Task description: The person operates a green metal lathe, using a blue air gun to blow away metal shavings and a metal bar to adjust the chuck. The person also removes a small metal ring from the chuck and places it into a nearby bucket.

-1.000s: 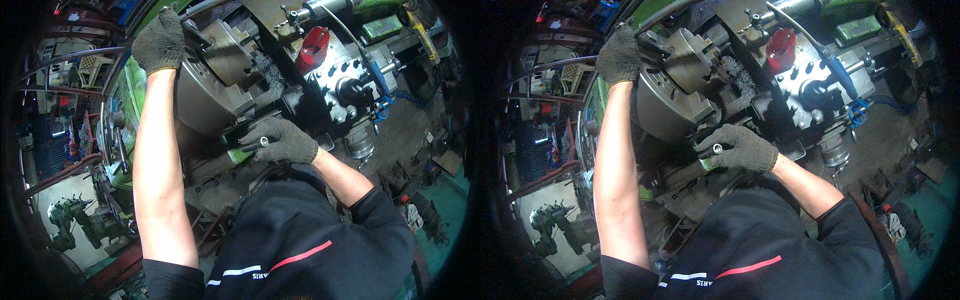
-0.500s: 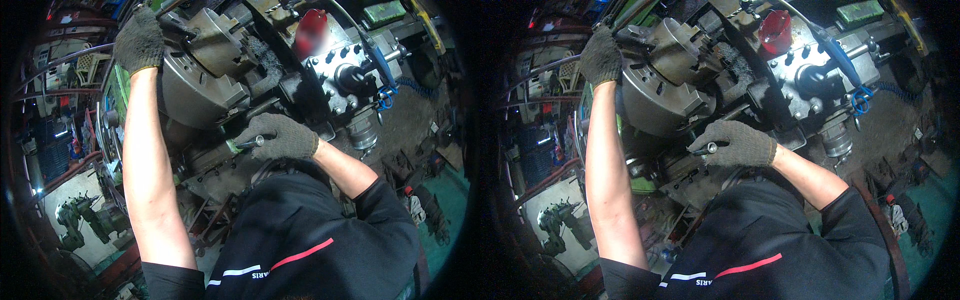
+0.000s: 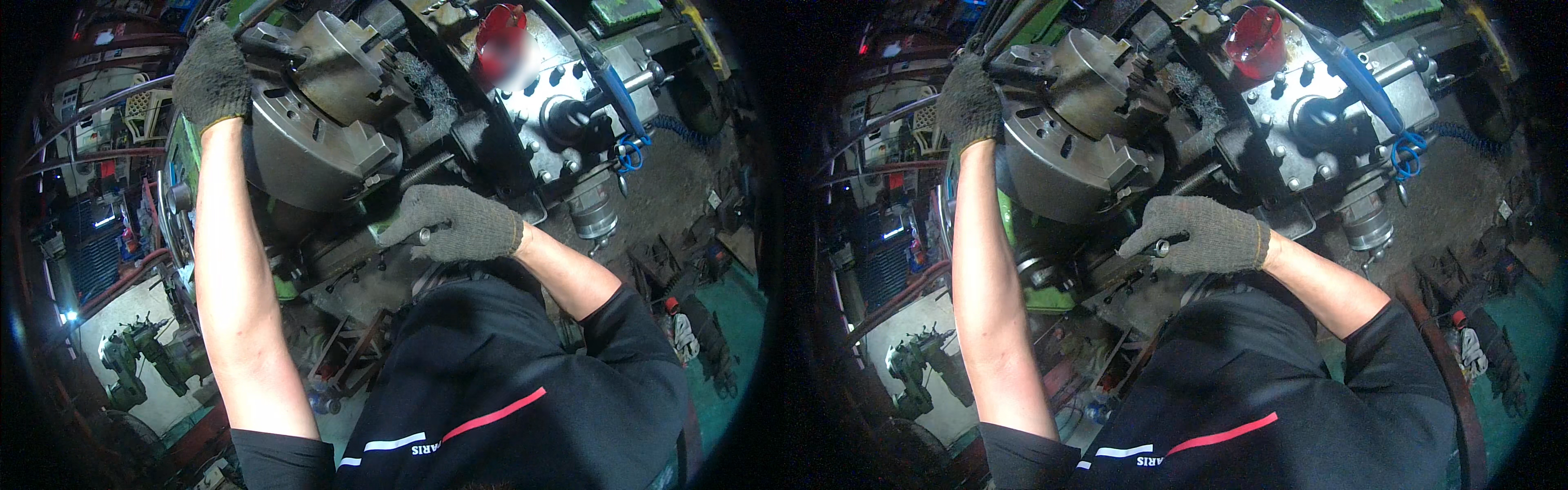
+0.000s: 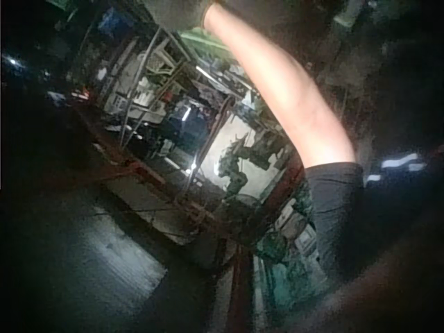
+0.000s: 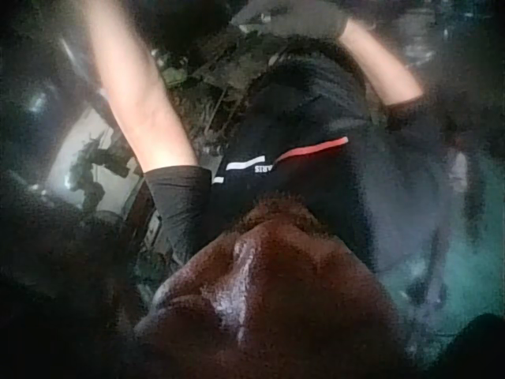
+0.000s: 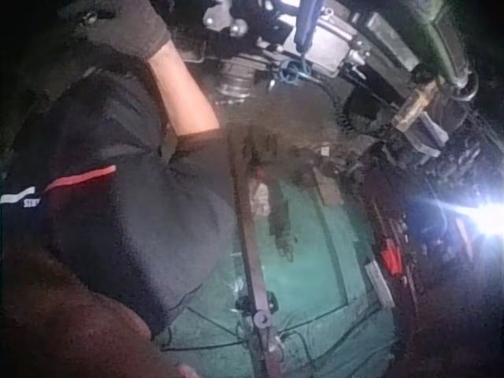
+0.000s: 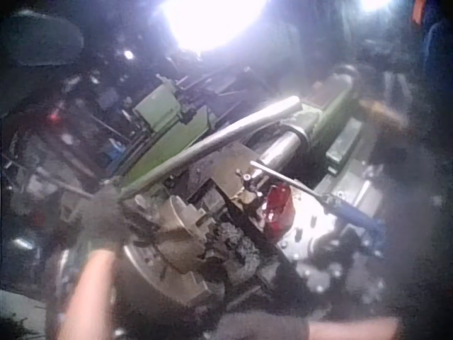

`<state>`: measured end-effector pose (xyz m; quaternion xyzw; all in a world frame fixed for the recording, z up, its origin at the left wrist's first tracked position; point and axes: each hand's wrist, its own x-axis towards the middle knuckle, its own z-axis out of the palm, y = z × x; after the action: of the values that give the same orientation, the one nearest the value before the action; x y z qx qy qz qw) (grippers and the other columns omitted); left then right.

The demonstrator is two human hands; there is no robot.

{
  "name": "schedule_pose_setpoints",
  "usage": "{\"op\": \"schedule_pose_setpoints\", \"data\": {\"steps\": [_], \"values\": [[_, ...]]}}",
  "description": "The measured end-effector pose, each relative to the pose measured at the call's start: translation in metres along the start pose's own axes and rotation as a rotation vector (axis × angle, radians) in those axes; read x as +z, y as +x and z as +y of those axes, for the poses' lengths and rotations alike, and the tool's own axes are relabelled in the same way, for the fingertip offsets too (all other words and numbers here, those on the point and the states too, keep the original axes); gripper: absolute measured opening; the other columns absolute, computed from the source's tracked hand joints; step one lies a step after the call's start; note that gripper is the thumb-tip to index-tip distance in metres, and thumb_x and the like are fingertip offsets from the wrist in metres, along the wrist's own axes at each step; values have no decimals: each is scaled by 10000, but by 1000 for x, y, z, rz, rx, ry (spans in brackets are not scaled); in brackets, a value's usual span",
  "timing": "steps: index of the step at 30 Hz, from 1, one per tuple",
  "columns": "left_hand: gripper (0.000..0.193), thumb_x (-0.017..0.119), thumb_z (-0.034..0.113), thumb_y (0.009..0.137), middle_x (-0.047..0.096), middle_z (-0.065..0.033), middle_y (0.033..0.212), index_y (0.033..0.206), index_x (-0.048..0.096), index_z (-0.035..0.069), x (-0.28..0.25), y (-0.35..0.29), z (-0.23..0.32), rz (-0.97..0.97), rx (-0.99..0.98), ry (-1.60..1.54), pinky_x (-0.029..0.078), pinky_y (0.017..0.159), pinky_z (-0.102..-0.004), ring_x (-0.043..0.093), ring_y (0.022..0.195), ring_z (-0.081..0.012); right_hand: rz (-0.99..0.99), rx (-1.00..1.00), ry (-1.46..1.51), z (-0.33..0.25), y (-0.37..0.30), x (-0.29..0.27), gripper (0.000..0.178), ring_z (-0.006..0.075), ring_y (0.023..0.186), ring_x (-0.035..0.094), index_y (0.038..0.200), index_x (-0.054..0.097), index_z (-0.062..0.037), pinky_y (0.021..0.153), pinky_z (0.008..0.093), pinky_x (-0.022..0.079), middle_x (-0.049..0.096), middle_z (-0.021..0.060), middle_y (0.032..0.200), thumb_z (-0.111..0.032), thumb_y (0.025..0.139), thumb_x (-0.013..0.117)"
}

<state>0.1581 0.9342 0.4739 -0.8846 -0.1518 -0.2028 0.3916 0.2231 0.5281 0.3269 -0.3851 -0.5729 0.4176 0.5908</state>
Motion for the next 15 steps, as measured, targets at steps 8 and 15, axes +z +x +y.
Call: {"op": "schedule_pose_setpoints", "data": {"steps": [8,15], "values": [[238,567,208,1074,788,-162,1013,1226,732,129,2,0,-2,-37,-28,17,630,780,-550,796,933,-384,45,11,-63,0,-4,0,381,327,1086,716,1322,810,-153,978,443,573,726,119,1138,-214,947,826],[275,566,218,1073,792,-182,1016,1256,740,109,-9,5,2,-59,-58,-25,627,783,-550,795,944,-399,63,181,-111,-8,-7,-6,379,353,1120,759,1254,801,-111,978,467,595,776,148,1167,-356,967,840]]}}
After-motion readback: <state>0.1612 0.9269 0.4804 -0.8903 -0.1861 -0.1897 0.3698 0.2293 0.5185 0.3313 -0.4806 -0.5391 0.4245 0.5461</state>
